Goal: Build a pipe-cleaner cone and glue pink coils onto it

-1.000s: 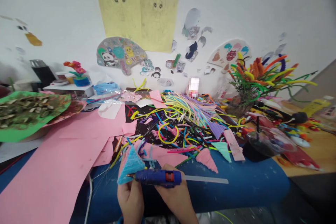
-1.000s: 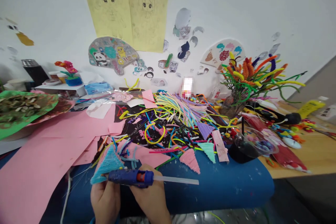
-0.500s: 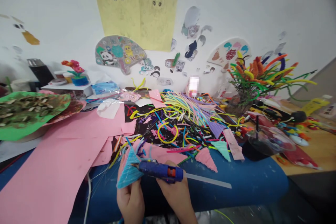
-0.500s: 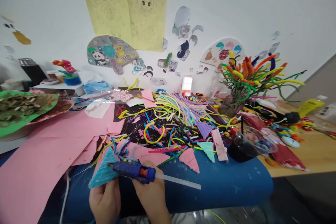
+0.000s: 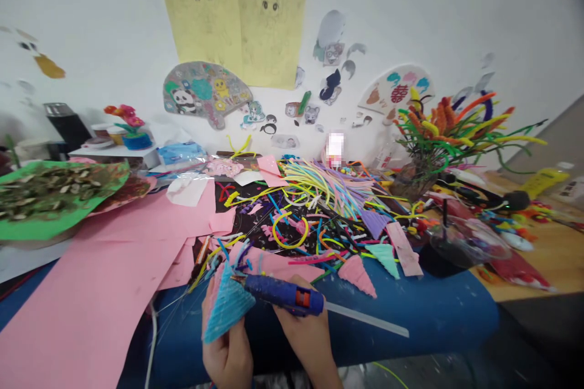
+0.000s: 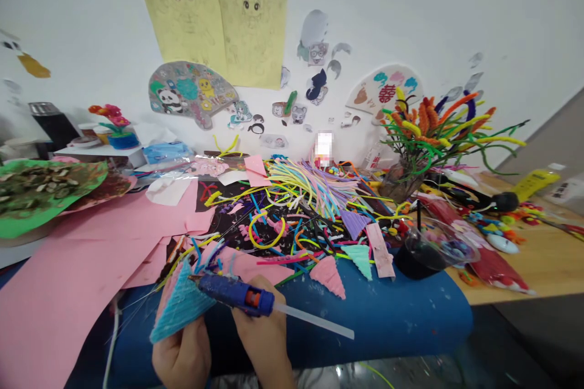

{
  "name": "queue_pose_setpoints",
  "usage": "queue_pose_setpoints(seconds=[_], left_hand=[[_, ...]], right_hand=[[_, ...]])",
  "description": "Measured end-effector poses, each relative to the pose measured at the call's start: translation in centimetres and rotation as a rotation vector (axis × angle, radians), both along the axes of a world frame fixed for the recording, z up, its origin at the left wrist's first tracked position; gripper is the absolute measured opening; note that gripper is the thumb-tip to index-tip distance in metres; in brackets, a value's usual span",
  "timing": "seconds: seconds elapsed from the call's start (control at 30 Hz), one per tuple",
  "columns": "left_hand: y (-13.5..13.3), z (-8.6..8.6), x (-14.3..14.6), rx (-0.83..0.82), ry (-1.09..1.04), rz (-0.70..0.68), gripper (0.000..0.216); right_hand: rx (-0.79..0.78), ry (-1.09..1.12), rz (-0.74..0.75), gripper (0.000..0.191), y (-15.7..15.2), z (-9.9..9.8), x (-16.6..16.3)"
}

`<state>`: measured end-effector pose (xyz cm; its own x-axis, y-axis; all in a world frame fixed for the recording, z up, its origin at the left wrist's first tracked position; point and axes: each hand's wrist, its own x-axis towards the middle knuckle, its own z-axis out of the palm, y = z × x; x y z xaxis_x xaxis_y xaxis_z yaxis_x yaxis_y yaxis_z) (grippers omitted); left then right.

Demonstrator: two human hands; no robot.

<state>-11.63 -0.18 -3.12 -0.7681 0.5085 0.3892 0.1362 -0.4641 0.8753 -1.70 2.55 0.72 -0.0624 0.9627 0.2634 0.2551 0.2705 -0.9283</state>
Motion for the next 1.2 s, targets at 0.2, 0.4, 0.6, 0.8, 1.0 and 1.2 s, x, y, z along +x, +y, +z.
queue_pose_setpoints(seconds=[0.2, 0.4, 0.6, 0.8, 1.0, 1.2], left_hand=[[-0.3, -0.7, -0.3, -0.01, 0.023, 0.007, 0.042], [-0.2, 0.4, 0.1, 0.021, -0.211, -0.034, 0.049], [-0.4, 2.9, -0.6, -0.029, -0.655, -0.136, 0.044], [-1.2, 4.8, -2.6, -0.001, -0.676, -0.062, 0.029], [-3.2, 6.6, -4.8, 0.042, -0.67, -0.049, 0.03], [-3.7, 4.4, -11.3, -0.089, -0.588, -0.217, 0.018]], right_hand=[[-0.002, 0.037, 0.008, 0.017, 0.0, 0.4, 0.0], [0.027, 0.102, -0.009, 0.009, 0.0, -0.2, -0.1], [0.06, 0.22, -0.074, 0.003, 0.0, -0.3, -0.2], [0.124, 0.093, -0.206, 0.013, 0.5, -0.1, 0.1], [0.388, -0.043, -0.044, 0.016, 0.8, 0.2, -0.7], [0.337, -0.416, -0.022, 0.028, 3.6, 0.4, -3.8]])
